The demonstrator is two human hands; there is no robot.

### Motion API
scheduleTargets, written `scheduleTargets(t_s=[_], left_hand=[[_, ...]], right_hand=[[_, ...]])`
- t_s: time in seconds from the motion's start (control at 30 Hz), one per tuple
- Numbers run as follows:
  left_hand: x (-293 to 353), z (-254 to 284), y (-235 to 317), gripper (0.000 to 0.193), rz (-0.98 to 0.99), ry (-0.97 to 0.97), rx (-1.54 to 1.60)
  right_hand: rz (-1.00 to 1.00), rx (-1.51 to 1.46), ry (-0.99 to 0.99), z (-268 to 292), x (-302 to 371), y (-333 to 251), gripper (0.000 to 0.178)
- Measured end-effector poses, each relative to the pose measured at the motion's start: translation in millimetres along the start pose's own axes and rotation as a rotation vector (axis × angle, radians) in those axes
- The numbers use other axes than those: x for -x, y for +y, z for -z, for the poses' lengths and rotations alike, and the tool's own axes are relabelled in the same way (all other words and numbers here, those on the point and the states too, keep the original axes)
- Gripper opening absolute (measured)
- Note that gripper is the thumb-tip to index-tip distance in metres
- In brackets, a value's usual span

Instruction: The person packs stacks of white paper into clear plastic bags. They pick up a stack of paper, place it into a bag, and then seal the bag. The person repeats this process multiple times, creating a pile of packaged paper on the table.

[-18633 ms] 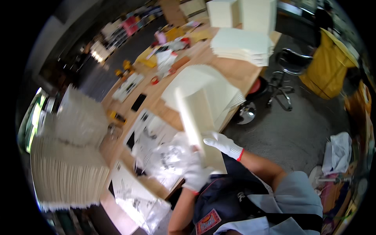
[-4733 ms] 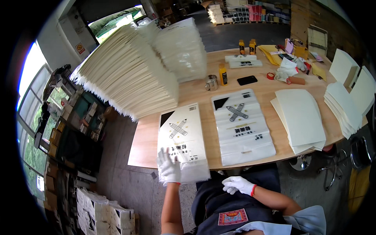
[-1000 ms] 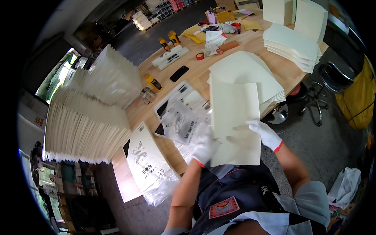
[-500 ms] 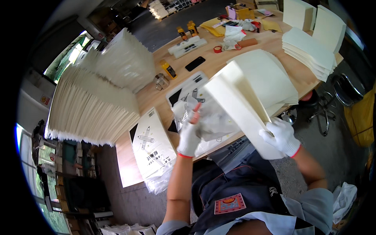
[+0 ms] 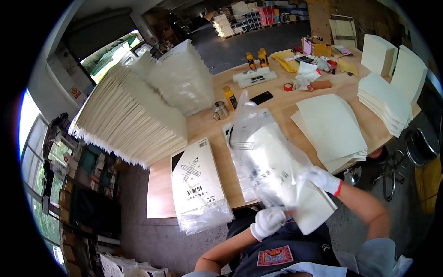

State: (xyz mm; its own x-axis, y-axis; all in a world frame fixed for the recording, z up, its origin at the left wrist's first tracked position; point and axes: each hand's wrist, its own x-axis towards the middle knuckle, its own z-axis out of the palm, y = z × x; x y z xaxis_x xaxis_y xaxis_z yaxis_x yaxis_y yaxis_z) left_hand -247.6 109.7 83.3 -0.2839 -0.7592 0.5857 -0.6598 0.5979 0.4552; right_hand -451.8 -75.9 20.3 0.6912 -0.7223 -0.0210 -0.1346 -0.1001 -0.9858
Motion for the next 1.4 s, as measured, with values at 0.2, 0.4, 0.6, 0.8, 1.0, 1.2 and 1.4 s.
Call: scheduleTargets(t_s=[0.2,0.4,0.6,0.8,1.0,1.2,1.4], left_hand=[[-60.9,-5.6,7.2,0.033,0.219,-0.039,0.029],[-74.1,-25.2,-7.9,0.038,0.300,-0.028,0.237],[22.9,-36.3,-29.9,0.023,0.337,0.025,0.069],[80.2,-33.6,-18.2,0.018,0.290,0.088,-0.303],[146.4,-8.4,-11.6,0.020,0.980,0.455,-0.060],[155.6,13.0,78.9,0.014,1.364,0.328,0.902],[131.9,-1.3,-0.2,0.017,1.034,0.506,0.318]], right_hand=[[0.337,0.458,0.159,-69.8,-28.6,-63.5,0.030],[0.386,0.918,0.218,-88.5,0.7,-31.7,0.026],[0.394,1.064,0.448,-99.6,67.8,-56.1,0.044],[-0.188,1.302,0.246,-70.5,67.1,-4.2,0.034],[-0.020,1.326,0.045,-82.9,103.8,-39.8,0.030],[-0.184,1.187,0.275,-124.3,219.1,62.3,0.029],[-0.057,1.130,0.106,-82.8,113.3,-42.7,0.029]])
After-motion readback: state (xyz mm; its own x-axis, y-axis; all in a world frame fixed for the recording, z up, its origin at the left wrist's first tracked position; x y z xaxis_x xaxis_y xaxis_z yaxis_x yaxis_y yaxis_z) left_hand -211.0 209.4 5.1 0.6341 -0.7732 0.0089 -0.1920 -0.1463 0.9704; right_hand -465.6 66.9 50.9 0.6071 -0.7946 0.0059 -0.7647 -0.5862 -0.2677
